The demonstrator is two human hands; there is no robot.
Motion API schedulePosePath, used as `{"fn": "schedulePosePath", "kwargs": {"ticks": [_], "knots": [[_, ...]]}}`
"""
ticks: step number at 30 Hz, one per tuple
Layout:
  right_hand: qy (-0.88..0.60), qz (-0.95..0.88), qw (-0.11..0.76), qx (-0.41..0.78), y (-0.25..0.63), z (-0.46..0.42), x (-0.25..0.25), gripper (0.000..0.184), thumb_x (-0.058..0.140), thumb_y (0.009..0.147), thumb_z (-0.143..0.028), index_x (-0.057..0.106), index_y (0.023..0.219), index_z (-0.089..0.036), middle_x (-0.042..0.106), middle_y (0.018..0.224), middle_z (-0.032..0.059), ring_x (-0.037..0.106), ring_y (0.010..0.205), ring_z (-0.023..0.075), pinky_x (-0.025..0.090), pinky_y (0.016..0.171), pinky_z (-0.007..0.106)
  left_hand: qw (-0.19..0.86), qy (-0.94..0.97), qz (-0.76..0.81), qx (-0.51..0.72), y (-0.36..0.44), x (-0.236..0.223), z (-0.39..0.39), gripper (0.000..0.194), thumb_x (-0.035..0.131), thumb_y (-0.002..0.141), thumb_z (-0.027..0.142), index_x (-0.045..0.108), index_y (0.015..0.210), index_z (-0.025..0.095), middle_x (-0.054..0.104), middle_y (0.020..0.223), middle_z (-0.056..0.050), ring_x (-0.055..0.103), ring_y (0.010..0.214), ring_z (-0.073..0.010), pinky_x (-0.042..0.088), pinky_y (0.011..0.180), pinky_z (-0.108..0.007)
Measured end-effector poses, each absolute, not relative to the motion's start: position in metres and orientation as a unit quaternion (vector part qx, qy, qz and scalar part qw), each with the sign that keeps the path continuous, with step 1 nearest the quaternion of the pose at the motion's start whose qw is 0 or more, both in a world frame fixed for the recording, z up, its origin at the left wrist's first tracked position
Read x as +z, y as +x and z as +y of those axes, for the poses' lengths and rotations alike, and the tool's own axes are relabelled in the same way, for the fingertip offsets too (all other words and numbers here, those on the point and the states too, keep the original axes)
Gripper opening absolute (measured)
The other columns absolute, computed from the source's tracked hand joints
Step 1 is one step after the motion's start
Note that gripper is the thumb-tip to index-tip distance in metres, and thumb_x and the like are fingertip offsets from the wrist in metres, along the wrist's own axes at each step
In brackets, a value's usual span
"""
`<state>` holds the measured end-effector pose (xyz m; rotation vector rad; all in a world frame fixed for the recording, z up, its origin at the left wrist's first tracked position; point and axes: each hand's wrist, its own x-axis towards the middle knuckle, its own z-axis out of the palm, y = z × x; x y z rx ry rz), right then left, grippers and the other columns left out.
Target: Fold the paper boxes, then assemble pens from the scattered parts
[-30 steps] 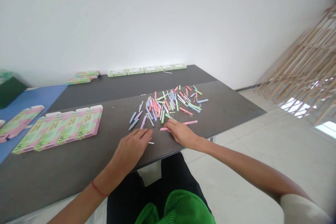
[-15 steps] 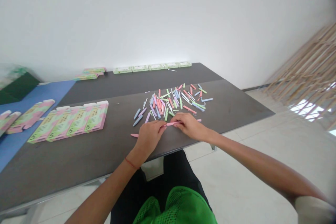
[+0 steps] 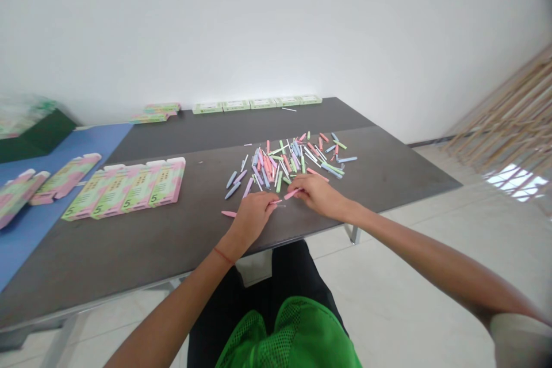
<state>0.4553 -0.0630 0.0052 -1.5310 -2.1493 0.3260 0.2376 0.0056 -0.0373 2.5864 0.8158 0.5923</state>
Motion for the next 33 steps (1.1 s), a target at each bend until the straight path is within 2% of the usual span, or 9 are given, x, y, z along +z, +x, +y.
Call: {"fn": "schedulePosePath", "kwargs": {"ticks": [6, 11, 16, 21, 27, 33], "knots": [[-0.614, -0.709, 0.304, 0.171, 0.474, -0.065, -0.013, 0.015, 0.067, 0.083, -0.008, 0.078, 0.090, -0.016, 0.076, 0.085, 0.0051, 0.067, 0.075, 0.0191, 0.048, 0.079, 0.033, 0.184, 0.917, 0.293, 0.198, 0.238, -0.039, 0.006, 0.014, 0.070, 0.092, 0.014, 0.078, 0.103, 0.018, 0.080, 0.102, -0.008, 0.074, 0.096, -0.0252, 0.053, 0.090, -0.036], [-0.625, -0.665, 0.342, 0.225, 0.489, -0.064, -0.020, 0.014, 0.067, 0.079, -0.010, 0.077, 0.086, -0.015, 0.073, 0.074, 0.0024, 0.065, 0.066, 0.0180, 0.050, 0.071, 0.031, 0.176, 0.916, 0.303, 0.193, 0.237, -0.039, 0.005, 0.016, 0.070, 0.093, 0.017, 0.079, 0.106, 0.019, 0.080, 0.105, -0.009, 0.074, 0.099, -0.0257, 0.054, 0.091, -0.036], [-0.630, -0.685, 0.348, 0.111, 0.518, -0.060, -0.027, 0.015, 0.070, 0.080, -0.012, 0.079, 0.089, -0.019, 0.076, 0.092, 0.0070, 0.068, 0.088, 0.0240, 0.051, 0.085, 0.037, 0.171, 0.912, 0.324, 0.187, 0.231, -0.035, 0.007, 0.020, 0.062, 0.098, 0.020, 0.079, 0.108, 0.020, 0.081, 0.107, -0.008, 0.076, 0.097, -0.0255, 0.054, 0.090, -0.035], [-0.651, -0.676, 0.332, 0.092, 0.541, -0.060, -0.045, 0.011, 0.074, 0.083, -0.021, 0.083, 0.089, -0.021, 0.075, 0.087, 0.0063, 0.065, 0.079, 0.0225, 0.050, 0.078, 0.037, 0.127, 0.910, 0.350, 0.182, 0.225, -0.029, 0.004, 0.026, 0.055, 0.102, 0.023, 0.078, 0.113, 0.021, 0.081, 0.111, -0.008, 0.075, 0.099, -0.0285, 0.053, 0.090, -0.038], [-0.629, -0.687, 0.345, 0.116, 0.539, -0.062, -0.049, 0.014, 0.072, 0.085, -0.021, 0.084, 0.093, -0.021, 0.076, 0.087, 0.0064, 0.067, 0.078, 0.0223, 0.051, 0.075, 0.035, 0.102, 0.912, 0.363, 0.160, 0.223, -0.028, 0.002, 0.019, 0.062, 0.099, 0.026, 0.079, 0.105, 0.026, 0.081, 0.102, -0.004, 0.075, 0.093, -0.0256, 0.051, 0.082, -0.034], [-0.541, -0.744, 0.390, 0.047, 0.524, -0.074, -0.015, 0.021, 0.063, 0.097, -0.024, 0.081, 0.107, -0.026, 0.077, 0.108, 0.0079, 0.069, 0.102, 0.0255, 0.053, 0.093, 0.042, 0.089, 0.916, 0.337, 0.200, 0.222, -0.026, 0.003, 0.017, 0.061, 0.100, 0.028, 0.078, 0.100, 0.022, 0.080, 0.101, -0.004, 0.072, 0.092, -0.0218, 0.048, 0.080, -0.032]]}}
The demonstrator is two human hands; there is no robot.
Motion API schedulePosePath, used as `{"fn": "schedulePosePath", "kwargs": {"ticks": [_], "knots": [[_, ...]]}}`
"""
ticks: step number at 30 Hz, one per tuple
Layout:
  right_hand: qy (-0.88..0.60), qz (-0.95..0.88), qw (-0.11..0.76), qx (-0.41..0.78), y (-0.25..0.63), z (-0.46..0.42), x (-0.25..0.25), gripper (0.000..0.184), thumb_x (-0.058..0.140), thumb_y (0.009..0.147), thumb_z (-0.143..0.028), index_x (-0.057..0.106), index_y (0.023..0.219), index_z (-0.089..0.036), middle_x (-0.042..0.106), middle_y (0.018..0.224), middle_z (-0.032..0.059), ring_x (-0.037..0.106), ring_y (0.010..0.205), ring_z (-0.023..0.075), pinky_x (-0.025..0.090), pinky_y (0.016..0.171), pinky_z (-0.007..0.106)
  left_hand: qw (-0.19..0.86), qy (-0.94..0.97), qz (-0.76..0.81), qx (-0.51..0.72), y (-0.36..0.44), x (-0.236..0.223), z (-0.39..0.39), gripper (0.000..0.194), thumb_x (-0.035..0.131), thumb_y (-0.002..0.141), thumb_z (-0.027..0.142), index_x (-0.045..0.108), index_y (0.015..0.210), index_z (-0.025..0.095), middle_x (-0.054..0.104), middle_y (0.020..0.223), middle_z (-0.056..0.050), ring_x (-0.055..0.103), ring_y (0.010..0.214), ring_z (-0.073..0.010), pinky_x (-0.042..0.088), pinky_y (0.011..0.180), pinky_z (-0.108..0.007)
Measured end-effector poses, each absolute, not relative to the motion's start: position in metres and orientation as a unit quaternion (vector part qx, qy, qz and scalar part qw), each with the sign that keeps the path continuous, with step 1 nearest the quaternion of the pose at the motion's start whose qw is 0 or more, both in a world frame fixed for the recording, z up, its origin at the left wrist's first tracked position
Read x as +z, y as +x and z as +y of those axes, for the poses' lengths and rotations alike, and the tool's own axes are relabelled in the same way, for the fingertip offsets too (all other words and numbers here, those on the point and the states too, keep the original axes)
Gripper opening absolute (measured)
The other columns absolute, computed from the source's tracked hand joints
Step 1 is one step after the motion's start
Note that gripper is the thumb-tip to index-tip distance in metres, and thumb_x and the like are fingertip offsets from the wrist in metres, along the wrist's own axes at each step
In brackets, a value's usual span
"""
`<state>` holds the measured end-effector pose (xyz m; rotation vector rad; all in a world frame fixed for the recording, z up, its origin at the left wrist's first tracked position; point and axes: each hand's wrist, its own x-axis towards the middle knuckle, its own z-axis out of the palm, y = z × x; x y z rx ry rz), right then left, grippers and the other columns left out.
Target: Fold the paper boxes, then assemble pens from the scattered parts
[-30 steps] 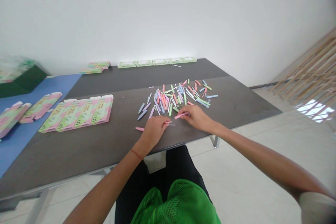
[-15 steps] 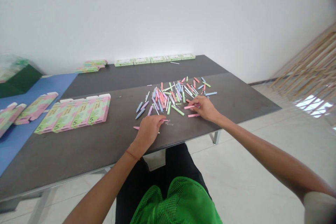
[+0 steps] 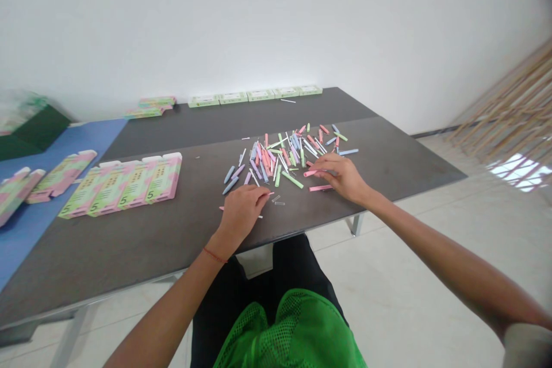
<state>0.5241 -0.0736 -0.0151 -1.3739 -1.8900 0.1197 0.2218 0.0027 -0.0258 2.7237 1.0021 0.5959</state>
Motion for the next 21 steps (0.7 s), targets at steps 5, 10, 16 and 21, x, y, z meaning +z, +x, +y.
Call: {"fn": "schedulePosePath", "kwargs": {"ticks": [5, 10, 16, 21], "knots": [[-0.489, -0.740, 0.453, 0.095, 0.505, -0.092, 0.010, 0.017, 0.065, 0.099, -0.029, 0.081, 0.103, -0.031, 0.078, 0.103, 0.0038, 0.070, 0.105, 0.0233, 0.055, 0.095, 0.041, 0.056, 0.927, 0.331, 0.166, 0.225, -0.025, 0.000, 0.016, 0.061, 0.100, 0.025, 0.077, 0.097, 0.023, 0.077, 0.095, -0.004, 0.068, 0.092, -0.0220, 0.045, 0.075, -0.031], [-0.474, -0.698, 0.510, 0.167, 0.492, -0.105, 0.019, 0.011, 0.075, 0.092, -0.029, 0.081, 0.100, -0.033, 0.077, 0.100, 0.0026, 0.071, 0.099, 0.0225, 0.057, 0.094, 0.043, 0.019, 0.935, 0.320, 0.154, 0.231, -0.026, 0.001, 0.019, 0.059, 0.102, 0.026, 0.075, 0.095, 0.020, 0.074, 0.094, -0.006, 0.063, 0.092, -0.0231, 0.043, 0.074, -0.032], [-0.479, -0.700, 0.489, 0.202, 0.484, -0.112, 0.026, 0.008, 0.074, 0.092, -0.033, 0.081, 0.097, -0.031, 0.078, 0.100, 0.0038, 0.071, 0.096, 0.0228, 0.058, 0.090, 0.043, 0.019, 0.936, 0.324, 0.139, 0.233, -0.030, 0.004, 0.020, 0.057, 0.103, 0.027, 0.075, 0.097, 0.019, 0.072, 0.097, -0.007, 0.063, 0.093, -0.0221, 0.044, 0.076, -0.031], [-0.458, -0.716, 0.486, 0.205, 0.482, -0.110, 0.026, 0.010, 0.073, 0.094, -0.029, 0.081, 0.099, -0.031, 0.078, 0.098, 0.0032, 0.071, 0.094, 0.0222, 0.056, 0.093, 0.044, 0.035, 0.930, 0.320, 0.179, 0.230, -0.023, -0.003, 0.019, 0.058, 0.103, 0.026, 0.076, 0.108, 0.021, 0.074, 0.104, -0.006, 0.065, 0.097, -0.0222, 0.046, 0.079, -0.031]]}}
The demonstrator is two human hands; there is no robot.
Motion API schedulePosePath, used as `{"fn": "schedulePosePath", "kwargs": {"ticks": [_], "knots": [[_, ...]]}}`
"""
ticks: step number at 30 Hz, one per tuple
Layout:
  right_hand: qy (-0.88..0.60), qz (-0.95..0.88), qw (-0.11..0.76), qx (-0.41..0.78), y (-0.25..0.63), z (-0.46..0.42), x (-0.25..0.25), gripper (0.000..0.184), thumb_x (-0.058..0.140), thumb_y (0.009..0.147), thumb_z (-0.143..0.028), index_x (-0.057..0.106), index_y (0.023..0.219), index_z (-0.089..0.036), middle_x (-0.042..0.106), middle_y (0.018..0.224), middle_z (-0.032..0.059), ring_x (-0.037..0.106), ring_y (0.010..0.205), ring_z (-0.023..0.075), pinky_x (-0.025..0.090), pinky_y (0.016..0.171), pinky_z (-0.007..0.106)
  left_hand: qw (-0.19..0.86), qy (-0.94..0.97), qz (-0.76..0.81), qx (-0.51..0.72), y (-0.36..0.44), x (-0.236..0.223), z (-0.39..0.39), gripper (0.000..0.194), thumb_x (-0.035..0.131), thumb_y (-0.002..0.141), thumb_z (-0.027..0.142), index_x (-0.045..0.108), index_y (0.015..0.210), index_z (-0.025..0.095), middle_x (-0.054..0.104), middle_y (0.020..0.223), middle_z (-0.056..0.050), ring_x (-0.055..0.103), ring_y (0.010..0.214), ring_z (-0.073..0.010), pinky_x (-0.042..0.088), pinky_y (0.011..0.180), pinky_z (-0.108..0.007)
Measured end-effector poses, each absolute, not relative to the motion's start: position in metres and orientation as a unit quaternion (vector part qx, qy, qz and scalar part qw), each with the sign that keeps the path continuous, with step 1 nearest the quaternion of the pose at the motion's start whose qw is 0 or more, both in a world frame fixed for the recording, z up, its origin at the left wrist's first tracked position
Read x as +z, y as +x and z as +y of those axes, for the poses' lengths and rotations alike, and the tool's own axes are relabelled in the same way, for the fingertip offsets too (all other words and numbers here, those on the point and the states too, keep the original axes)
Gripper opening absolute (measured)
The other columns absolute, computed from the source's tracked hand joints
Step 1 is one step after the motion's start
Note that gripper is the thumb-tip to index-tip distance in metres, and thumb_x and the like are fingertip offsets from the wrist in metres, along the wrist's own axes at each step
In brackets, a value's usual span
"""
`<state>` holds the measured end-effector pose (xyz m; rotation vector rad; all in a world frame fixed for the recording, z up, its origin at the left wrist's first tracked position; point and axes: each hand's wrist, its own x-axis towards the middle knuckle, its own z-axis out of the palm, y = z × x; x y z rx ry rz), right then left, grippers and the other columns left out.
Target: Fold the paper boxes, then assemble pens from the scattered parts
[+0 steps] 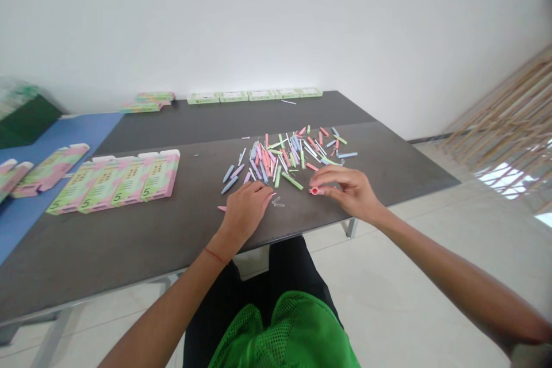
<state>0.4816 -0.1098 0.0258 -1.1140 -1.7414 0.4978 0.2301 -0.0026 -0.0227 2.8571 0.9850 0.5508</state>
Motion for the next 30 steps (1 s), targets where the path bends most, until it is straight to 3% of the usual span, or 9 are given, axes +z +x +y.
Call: {"fn": "schedulePosePath", "kwargs": {"ticks": [4, 15, 23, 26, 30], "knots": [[-0.509, -0.696, 0.470, 0.187, 0.487, -0.103, 0.019, 0.011, 0.071, 0.094, -0.032, 0.080, 0.098, -0.028, 0.077, 0.100, 0.0048, 0.071, 0.098, 0.0236, 0.055, 0.098, 0.045, 0.059, 0.928, 0.316, 0.191, 0.225, -0.011, -0.009, 0.021, 0.057, 0.103, 0.023, 0.075, 0.114, 0.022, 0.074, 0.111, -0.005, 0.065, 0.101, -0.0218, 0.048, 0.082, -0.031], [-0.586, -0.670, 0.442, 0.111, 0.495, -0.098, 0.002, 0.018, 0.063, 0.096, -0.028, 0.079, 0.104, -0.024, 0.077, 0.101, 0.0084, 0.071, 0.101, 0.0273, 0.055, 0.093, 0.043, 0.095, 0.950, 0.260, 0.146, 0.231, -0.021, -0.007, 0.015, 0.067, 0.097, 0.025, 0.079, 0.105, 0.028, 0.071, 0.112, -0.003, 0.063, 0.102, -0.0209, 0.048, 0.080, -0.030], [-0.666, -0.710, 0.227, 0.002, 0.527, -0.076, -0.022, 0.021, 0.061, 0.095, -0.016, 0.081, 0.101, -0.020, 0.077, 0.101, 0.0113, 0.067, 0.095, 0.0294, 0.048, 0.084, 0.039, 0.102, 0.954, 0.250, 0.134, 0.242, -0.024, -0.006, 0.010, 0.065, 0.097, 0.018, 0.073, 0.091, 0.018, 0.068, 0.110, -0.006, 0.061, 0.105, -0.0226, 0.049, 0.088, -0.033], [-0.663, -0.719, 0.208, 0.002, 0.531, -0.070, -0.025, 0.022, 0.062, 0.095, -0.015, 0.081, 0.103, -0.020, 0.078, 0.101, 0.0106, 0.066, 0.095, 0.0287, 0.047, 0.084, 0.038, 0.114, 0.945, 0.264, 0.157, 0.237, -0.015, -0.008, 0.010, 0.061, 0.099, 0.016, 0.068, 0.093, 0.018, 0.069, 0.110, -0.007, 0.062, 0.104, -0.0226, 0.049, 0.088, -0.033], [-0.658, -0.725, 0.202, 0.003, 0.530, -0.068, -0.026, 0.020, 0.063, 0.094, -0.016, 0.081, 0.100, -0.021, 0.078, 0.102, 0.0096, 0.065, 0.095, 0.0279, 0.046, 0.083, 0.037, 0.141, 0.917, 0.316, 0.198, 0.222, 0.000, -0.006, 0.016, 0.051, 0.104, 0.020, 0.067, 0.100, 0.020, 0.074, 0.098, -0.004, 0.067, 0.085, -0.0200, 0.049, 0.078, -0.031]]}}
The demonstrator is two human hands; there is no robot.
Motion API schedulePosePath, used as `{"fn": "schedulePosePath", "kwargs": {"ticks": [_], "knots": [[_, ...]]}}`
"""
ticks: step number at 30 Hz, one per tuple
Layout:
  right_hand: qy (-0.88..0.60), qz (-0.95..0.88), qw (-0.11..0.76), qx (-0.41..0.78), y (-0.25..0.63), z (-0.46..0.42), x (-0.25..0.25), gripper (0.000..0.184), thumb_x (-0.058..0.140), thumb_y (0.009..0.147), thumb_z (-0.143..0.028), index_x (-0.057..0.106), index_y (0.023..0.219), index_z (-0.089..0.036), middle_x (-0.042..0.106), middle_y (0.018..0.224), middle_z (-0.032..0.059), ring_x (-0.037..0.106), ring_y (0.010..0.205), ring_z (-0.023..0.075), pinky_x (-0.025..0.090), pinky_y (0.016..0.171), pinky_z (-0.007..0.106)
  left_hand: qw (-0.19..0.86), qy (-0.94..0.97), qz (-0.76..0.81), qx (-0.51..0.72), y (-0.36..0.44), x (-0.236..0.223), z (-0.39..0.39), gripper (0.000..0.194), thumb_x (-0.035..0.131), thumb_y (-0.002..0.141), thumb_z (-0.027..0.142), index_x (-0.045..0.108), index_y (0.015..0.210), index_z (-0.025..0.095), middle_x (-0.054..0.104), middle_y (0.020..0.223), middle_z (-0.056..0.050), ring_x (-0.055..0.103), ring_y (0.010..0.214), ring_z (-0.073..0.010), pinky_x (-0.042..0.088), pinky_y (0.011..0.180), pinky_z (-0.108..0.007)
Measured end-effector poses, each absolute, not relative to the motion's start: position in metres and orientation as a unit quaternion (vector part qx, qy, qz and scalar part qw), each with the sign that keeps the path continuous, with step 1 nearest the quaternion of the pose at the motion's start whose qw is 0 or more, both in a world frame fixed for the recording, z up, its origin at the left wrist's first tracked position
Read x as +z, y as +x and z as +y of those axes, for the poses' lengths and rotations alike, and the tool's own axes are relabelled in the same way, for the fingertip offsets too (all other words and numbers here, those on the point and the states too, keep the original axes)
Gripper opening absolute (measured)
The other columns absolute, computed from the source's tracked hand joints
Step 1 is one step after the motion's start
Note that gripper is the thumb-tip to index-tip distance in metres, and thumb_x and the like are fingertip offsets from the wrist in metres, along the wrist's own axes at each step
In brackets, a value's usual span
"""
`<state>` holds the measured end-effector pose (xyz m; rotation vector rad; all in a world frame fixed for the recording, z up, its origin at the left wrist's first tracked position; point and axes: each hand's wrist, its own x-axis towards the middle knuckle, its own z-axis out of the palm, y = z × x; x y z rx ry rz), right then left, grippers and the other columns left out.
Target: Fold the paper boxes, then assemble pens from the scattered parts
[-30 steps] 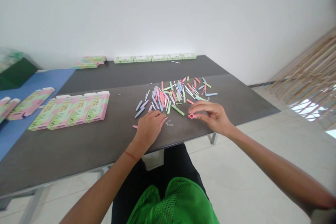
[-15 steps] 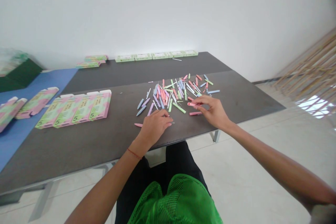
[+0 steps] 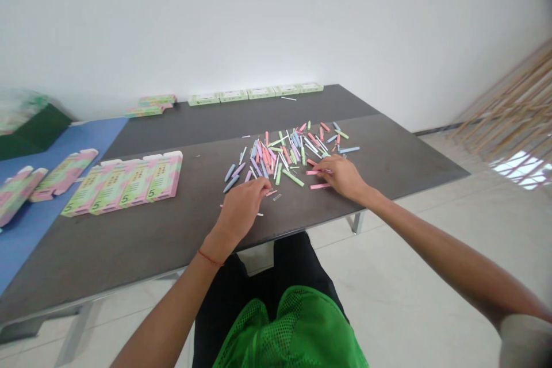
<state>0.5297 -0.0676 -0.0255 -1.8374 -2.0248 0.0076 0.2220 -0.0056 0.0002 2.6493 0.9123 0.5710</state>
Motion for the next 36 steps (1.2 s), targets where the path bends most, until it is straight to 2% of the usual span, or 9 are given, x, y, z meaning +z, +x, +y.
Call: {"fn": "schedulePosePath", "kwargs": {"ticks": [4, 9, 14, 21, 24, 27, 31, 33, 36], "knots": [[-0.663, -0.712, 0.230, 0.006, 0.527, -0.068, -0.027, 0.021, 0.062, 0.094, -0.016, 0.081, 0.101, -0.020, 0.077, 0.100, 0.0100, 0.066, 0.093, 0.0278, 0.047, 0.082, 0.037, 0.156, 0.902, 0.326, 0.237, 0.214, 0.003, -0.002, 0.012, 0.060, 0.099, 0.021, 0.072, 0.098, 0.022, 0.079, 0.095, -0.001, 0.072, 0.082, -0.0193, 0.050, 0.079, -0.031], [-0.654, -0.703, 0.280, -0.011, 0.522, -0.072, -0.020, 0.024, 0.057, 0.099, -0.022, 0.078, 0.111, -0.017, 0.075, 0.101, 0.0127, 0.065, 0.095, 0.0289, 0.048, 0.085, 0.039, 0.120, 0.897, 0.367, 0.216, 0.218, -0.004, 0.001, 0.015, 0.065, 0.096, 0.022, 0.078, 0.102, 0.025, 0.082, 0.103, -0.003, 0.075, 0.091, -0.0255, 0.052, 0.081, -0.035], [-0.636, -0.717, 0.284, 0.009, 0.509, -0.078, -0.010, 0.021, 0.055, 0.098, -0.021, 0.075, 0.106, -0.018, 0.072, 0.099, 0.0124, 0.064, 0.095, 0.0292, 0.048, 0.086, 0.041, 0.144, 0.899, 0.358, 0.210, 0.225, -0.011, 0.001, 0.011, 0.069, 0.095, 0.026, 0.079, 0.101, 0.025, 0.082, 0.096, -0.003, 0.075, 0.085, -0.0244, 0.051, 0.078, -0.034], [-0.585, -0.684, 0.402, 0.171, 0.465, -0.090, -0.003, 0.011, 0.051, 0.097, -0.022, 0.060, 0.103, -0.019, 0.063, 0.089, 0.0045, 0.055, 0.074, 0.0178, 0.045, 0.069, 0.031, 0.196, 0.890, 0.310, 0.270, 0.228, -0.009, -0.007, 0.017, 0.063, 0.098, 0.020, 0.079, 0.104, 0.022, 0.082, 0.103, -0.003, 0.076, 0.091, -0.0213, 0.053, 0.087, -0.032], [-0.570, -0.668, 0.404, 0.257, 0.451, -0.085, -0.009, 0.014, 0.063, 0.092, -0.029, 0.065, 0.100, -0.018, 0.063, 0.081, 0.0007, 0.052, 0.067, 0.0150, 0.040, 0.062, 0.027, 0.213, 0.891, 0.297, 0.271, 0.232, -0.007, -0.009, 0.016, 0.066, 0.095, 0.018, 0.079, 0.102, 0.022, 0.082, 0.102, -0.004, 0.076, 0.089, -0.0212, 0.054, 0.088, -0.032], [-0.550, -0.644, 0.418, 0.330, 0.445, -0.077, -0.015, 0.025, 0.075, 0.083, -0.038, 0.074, 0.095, -0.016, 0.069, 0.078, 0.0018, 0.056, 0.067, 0.0156, 0.040, 0.062, 0.027, 0.279, 0.874, 0.279, 0.283, 0.236, -0.010, -0.011, 0.011, 0.073, 0.091, 0.019, 0.080, 0.099, 0.021, 0.082, 0.095, -0.002, 0.076, 0.083, -0.0200, 0.055, 0.083, -0.030], [-0.538, -0.599, 0.446, 0.391, 0.444, -0.074, -0.018, 0.024, 0.076, 0.080, -0.038, 0.078, 0.077, -0.014, 0.073, 0.072, 0.0043, 0.060, 0.067, 0.0168, 0.043, 0.065, 0.029, 0.359, 0.847, 0.268, 0.287, 0.234, -0.016, -0.011, 0.009, 0.075, 0.090, 0.023, 0.078, 0.098, 0.021, 0.082, 0.090, -0.001, 0.076, 0.080, -0.0174, 0.056, 0.079, -0.026], [-0.560, -0.580, 0.452, 0.382, 0.446, -0.075, -0.017, 0.022, 0.076, 0.079, -0.035, 0.077, 0.072, -0.014, 0.071, 0.067, 0.0035, 0.057, 0.062, 0.0148, 0.040, 0.061, 0.028, 0.312, 0.866, 0.291, 0.263, 0.231, -0.017, -0.007, 0.014, 0.075, 0.091, 0.025, 0.078, 0.104, 0.020, 0.081, 0.094, -0.003, 0.075, 0.085, -0.0186, 0.056, 0.082, -0.029], [-0.592, -0.533, 0.472, 0.377, 0.448, -0.077, -0.016, 0.022, 0.079, 0.075, -0.035, 0.078, 0.070, -0.014, 0.066, 0.058, 0.0014, 0.047, 0.054, 0.0111, 0.033, 0.055, 0.027, 0.138, 0.914, 0.332, 0.190, 0.230, -0.019, 0.001, 0.015, 0.068, 0.096, 0.026, 0.079, 0.104, 0.019, 0.076, 0.106, -0.008, 0.069, 0.098, -0.0239, 0.052, 0.086, -0.035]]}}
